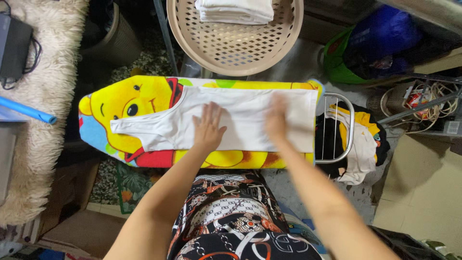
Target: The person folds several garments on a Winnie the Pooh-themed ironing board. They handle a white tank top, a yellow t-shirt, and a black t-shirt, smoothing and folding each item before placing them into a nearby basket.
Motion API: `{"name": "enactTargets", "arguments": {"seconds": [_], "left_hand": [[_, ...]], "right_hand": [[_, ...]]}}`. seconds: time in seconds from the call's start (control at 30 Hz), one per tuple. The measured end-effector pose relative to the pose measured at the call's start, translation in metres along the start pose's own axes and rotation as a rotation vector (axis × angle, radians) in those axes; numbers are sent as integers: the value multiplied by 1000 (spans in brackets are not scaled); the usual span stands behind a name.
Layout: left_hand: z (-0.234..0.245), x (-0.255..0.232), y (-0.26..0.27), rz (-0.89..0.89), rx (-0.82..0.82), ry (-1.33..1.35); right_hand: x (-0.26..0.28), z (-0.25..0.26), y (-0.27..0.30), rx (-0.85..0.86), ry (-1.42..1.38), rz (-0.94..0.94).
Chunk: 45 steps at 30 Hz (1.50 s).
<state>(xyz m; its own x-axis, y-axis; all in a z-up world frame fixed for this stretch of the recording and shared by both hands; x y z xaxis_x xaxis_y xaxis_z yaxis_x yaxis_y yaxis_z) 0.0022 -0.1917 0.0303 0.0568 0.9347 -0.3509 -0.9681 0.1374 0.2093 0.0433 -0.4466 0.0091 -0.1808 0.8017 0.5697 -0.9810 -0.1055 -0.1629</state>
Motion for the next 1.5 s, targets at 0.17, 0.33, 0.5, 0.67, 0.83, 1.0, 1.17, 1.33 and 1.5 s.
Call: {"name": "enactTargets", "arguments": {"seconds": [0.17, 0.33, 0.5, 0.67, 0.83, 1.0, 1.17, 1.33, 1.5], "left_hand": [[-15, -23, -23, -218, -54, -84], [3, 24, -40, 34, 20, -93], [39, 70, -28, 184, -209, -95], [31, 58, 24, 261, -327, -206], [-92, 50, 112, 800, -333, 1119], [-206, 85, 131, 1249, -338, 2081], [-227, 101, 133, 1372, -239, 1984], [-182, 102, 107, 1142, -371, 2073], [-70, 69, 96, 749, -346, 2107]], "right_hand": [[110, -57, 37, 238, 29, 184], [25, -27, 8, 393, 232, -129], [-56, 48, 7, 222, 484, -188], [-34, 51, 1, 23, 370, -66], [96, -53, -37, 300, -61, 441], [166, -125, -87, 443, 60, 361], [149, -161, -106, 643, 251, 52], [135, -161, -110, 874, 30, 116], [113, -75, -115, 881, -500, -276]]}}
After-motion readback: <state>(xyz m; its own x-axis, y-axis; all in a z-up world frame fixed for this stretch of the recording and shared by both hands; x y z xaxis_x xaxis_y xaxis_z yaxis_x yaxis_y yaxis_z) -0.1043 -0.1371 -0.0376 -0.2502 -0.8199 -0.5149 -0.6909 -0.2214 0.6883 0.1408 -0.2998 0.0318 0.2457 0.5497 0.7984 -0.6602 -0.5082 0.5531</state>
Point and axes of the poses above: each hand's wrist, its own y-axis away from the middle knuckle, its own z-axis out of the back of the hand, x = y × z, the point moved 9 cm from there along -y, towards the middle knuckle
